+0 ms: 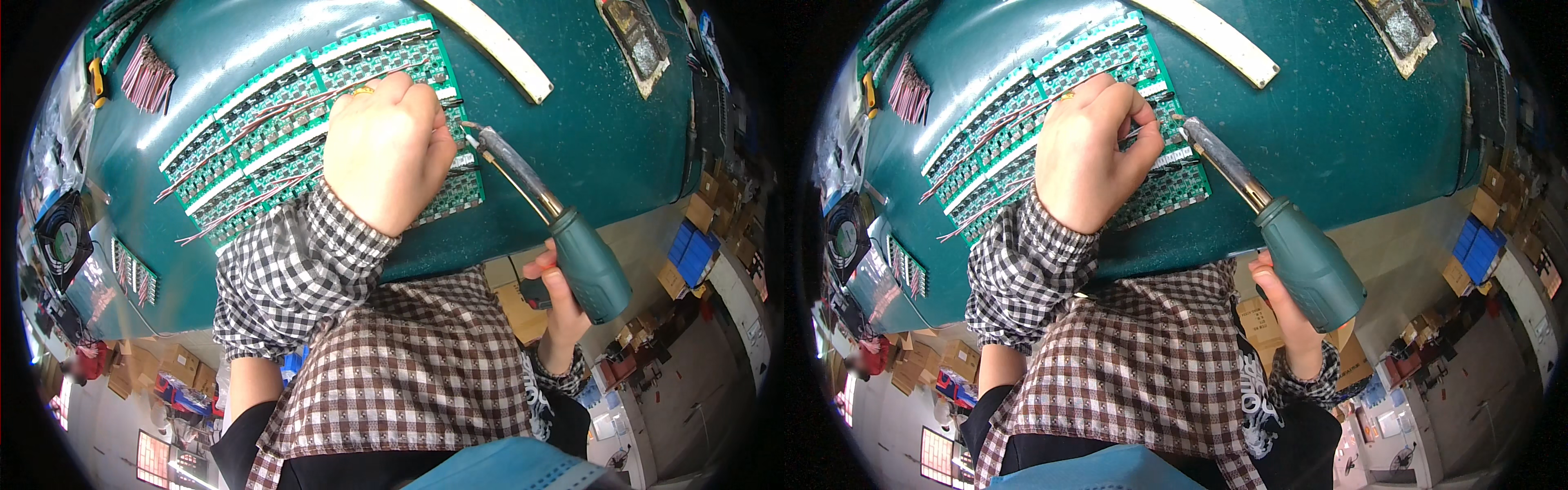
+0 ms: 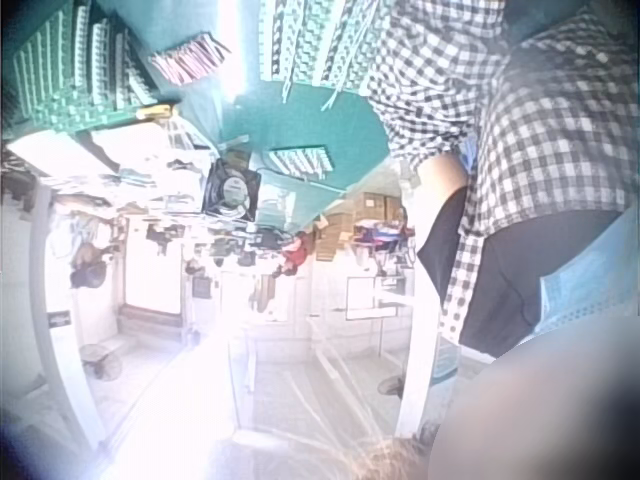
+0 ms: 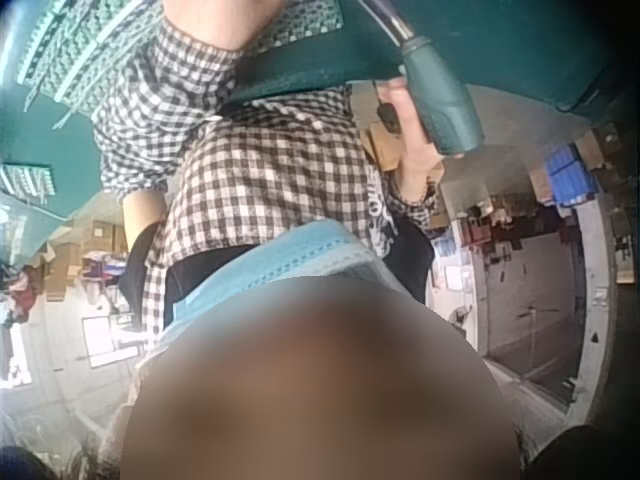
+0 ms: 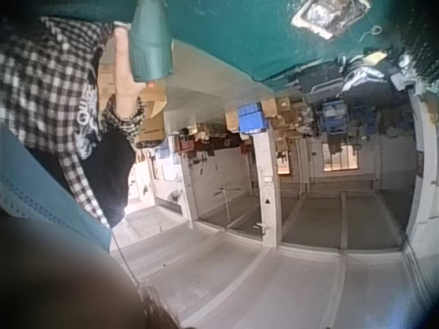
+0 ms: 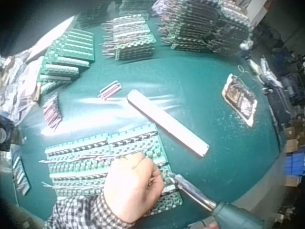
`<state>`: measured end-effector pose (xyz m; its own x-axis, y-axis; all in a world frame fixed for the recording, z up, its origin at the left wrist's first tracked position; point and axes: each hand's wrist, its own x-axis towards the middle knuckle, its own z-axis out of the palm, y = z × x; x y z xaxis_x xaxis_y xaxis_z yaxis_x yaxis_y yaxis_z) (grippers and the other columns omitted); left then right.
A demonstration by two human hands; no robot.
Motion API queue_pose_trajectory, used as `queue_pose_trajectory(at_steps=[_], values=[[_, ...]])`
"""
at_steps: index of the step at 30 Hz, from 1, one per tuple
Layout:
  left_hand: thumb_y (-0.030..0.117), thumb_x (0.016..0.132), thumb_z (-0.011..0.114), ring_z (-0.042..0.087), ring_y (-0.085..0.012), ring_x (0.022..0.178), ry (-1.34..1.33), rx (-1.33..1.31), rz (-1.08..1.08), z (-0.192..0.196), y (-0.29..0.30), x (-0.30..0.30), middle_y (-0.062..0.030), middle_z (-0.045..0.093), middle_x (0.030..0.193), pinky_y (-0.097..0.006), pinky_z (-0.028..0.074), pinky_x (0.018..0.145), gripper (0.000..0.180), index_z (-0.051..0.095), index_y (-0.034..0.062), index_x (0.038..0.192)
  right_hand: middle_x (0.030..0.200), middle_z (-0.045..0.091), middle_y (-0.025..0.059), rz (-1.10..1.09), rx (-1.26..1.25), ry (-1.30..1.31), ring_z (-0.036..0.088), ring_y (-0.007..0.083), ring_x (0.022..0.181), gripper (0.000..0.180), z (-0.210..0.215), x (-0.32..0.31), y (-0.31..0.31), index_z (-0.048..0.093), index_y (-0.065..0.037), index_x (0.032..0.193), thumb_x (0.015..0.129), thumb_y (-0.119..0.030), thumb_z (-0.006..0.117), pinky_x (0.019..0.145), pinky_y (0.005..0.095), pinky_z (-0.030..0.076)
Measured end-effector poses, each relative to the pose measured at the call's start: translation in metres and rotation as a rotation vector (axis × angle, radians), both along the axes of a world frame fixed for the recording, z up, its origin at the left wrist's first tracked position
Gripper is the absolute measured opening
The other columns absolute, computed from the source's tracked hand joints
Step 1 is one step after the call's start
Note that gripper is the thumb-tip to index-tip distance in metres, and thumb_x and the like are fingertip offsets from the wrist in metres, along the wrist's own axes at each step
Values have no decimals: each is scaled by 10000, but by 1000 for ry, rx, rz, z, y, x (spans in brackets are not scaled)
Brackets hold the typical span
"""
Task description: The person solders wires onto LED circuit boards using a handheld soldering gun.
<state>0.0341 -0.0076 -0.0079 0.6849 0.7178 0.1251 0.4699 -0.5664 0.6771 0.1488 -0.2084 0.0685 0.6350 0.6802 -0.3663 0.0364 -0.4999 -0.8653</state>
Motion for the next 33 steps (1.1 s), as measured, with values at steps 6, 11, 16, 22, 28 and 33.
queue_pose_trajectory(at_steps=[6, 11, 16, 22, 28, 33], values=[[41, 650, 653, 504, -225, 533, -4, 0, 1, -1, 1, 1, -65, 480, 620, -337, 407, 501, 120, 536, 57, 669, 830, 616, 110, -15, 0, -1, 621, 191, 649, 317, 0, 0, 1, 564, 59, 1066, 783, -75, 608, 618, 277, 510], [36, 649, 653, 504, -226, 534, -10, 3, 1, 0, 0, 0, -67, 479, 618, -334, 407, 500, 120, 536, 56, 666, 839, 620, 117, -44, 0, 19, 633, 209, 671, 336, 0, 1, -1, 559, 59, 1075, 790, -109, 614, 632, 298, 525], [35, 654, 657, 516, -231, 548, 6, 30, -9, 1, -2, -2, -68, 500, 645, -340, 411, 512, 116, 546, 60, 679, 883, 621, 141, -90, 58, 118, 647, 273, 753, 373, -4, 1, -2, 545, 77, 1088, 809, -161, 616, 680, 361, 549], [28, 655, 655, 529, -226, 562, 0, 91, -21, -1, -4, -3, -66, 512, 663, -336, 417, 517, 118, 547, 60, 691, 913, 613, 158, -20, 83, 99, 640, 301, 823, 401, -8, 6, -3, 538, 88, 1089, 821, -202, 612, 687, 371, 552], [58, 633, 644, 528, -259, 631, -35, -33, -16, -6, -6, -3, -71, 490, 670, -358, 386, 605, 135, 519, 74, 679, 898, 606, 156, -9, 84, 126, 633, 277, 815, 387, -7, 8, -3, 539, 85, 1082, 818, -189, 609, 689, 367, 550], [58, 635, 647, 537, -263, 641, -28, -34, -14, -6, -6, -3, -76, 502, 678, -363, 386, 608, 134, 523, 71, 686, 889, 606, 153, 3, 61, 135, 632, 267, 810, 386, -8, 8, -5, 537, 85, 1084, 813, -180, 610, 686, 367, 550]])
